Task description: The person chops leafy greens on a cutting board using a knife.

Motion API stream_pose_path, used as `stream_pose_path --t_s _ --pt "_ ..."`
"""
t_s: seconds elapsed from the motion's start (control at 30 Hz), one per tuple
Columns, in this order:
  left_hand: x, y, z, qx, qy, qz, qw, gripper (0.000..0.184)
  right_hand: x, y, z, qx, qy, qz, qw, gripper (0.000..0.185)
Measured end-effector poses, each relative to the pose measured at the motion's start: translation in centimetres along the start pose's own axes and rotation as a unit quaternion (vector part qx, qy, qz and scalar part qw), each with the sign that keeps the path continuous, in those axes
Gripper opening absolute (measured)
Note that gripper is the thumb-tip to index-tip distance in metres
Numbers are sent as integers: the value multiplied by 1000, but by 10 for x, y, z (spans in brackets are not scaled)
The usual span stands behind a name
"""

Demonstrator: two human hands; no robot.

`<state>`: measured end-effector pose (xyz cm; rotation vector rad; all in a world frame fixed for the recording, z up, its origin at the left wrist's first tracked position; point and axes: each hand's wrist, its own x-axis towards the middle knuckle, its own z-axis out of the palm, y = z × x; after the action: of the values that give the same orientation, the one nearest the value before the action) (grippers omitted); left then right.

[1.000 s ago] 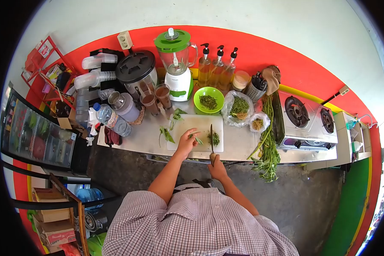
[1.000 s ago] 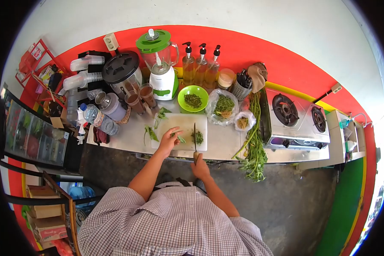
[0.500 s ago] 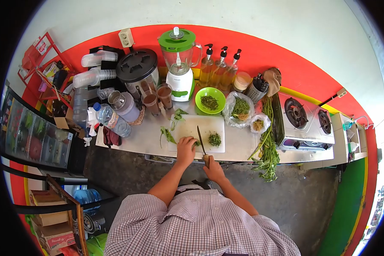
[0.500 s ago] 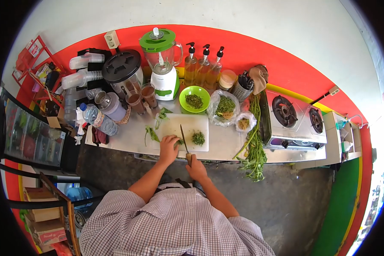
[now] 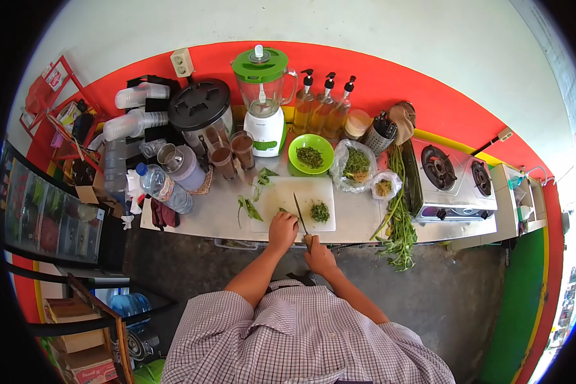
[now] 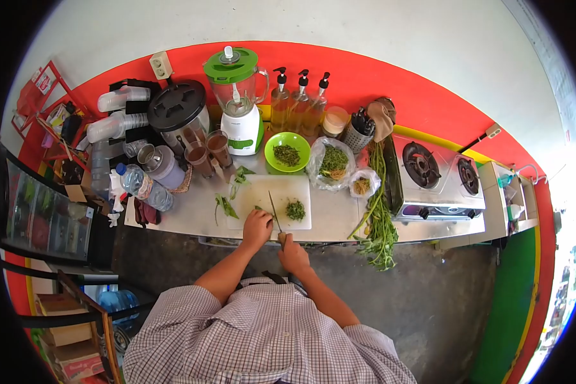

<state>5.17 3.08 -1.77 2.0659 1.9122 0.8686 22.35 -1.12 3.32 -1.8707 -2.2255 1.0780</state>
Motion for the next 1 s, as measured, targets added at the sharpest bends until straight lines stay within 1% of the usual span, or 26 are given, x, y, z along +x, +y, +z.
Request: stream_pose_path --t_s 0.03,0.17,0.23,0.27,0.33,0.47,0.57,0.63,0.67,0.73,0.77,0.83,0.87,0.93,0.97,1.0 --pt "-2 0 1 4 22 25 999 11 0 -2 -1 -11 -3 3 1000 48" --pt "-2 2 0 -3 32 21 999 12 3 -7 7 -53 -30 29 998 42" --pt "4 8 -6 -33 -10 -79 996 14 5 -10 14 -90 -50 77 992 46" --pt "7 9 -8 -33 -10 -80 996 14 7 -10 15 -90 -51 76 992 46" --pt "11 8 -7 -79 -27 -145 986 14 11 -11 15 -125 -61 62 988 52" --pt "15 5 -7 -96 -31 -155 983 13 16 -15 2 -108 -54 58 991 46" --pt "8 6 -9 -57 -43 -122 990 11 9 -23 -4 -121 -66 60 989 46" --pt "4 8 -7 -20 4 -71 997 9 6 -19 5 -103 -74 73 989 46" --pt "2 8 -5 -21 3 -70 997 9 9 -15 7 -103 -74 75 989 46" --pt "-3 9 -4 -16 24 -48 998 8 14 -11 11 -136 -93 56 985 62" --pt "-3 10 -4 -17 23 -49 998 8 16 -8 11 -137 -94 57 984 62" --pt "0 8 -4 -27 16 -72 997 7 17 -14 -1 -131 -67 45 988 45" --pt "2 7 -5 -25 16 -71 997 7 15 -18 -3 -129 -66 45 988 45" --pt "9 9 -8 -43 5 -109 993 5 14 -20 -2 -111 -88 63 988 49" --pt "17 6 -11 -39 5 -102 994 5 17 -20 2 -105 -83 62 989 49" --pt "23 3 -12 -41 -40 -115 992 5 17 -19 6 -108 -82 58 989 50"
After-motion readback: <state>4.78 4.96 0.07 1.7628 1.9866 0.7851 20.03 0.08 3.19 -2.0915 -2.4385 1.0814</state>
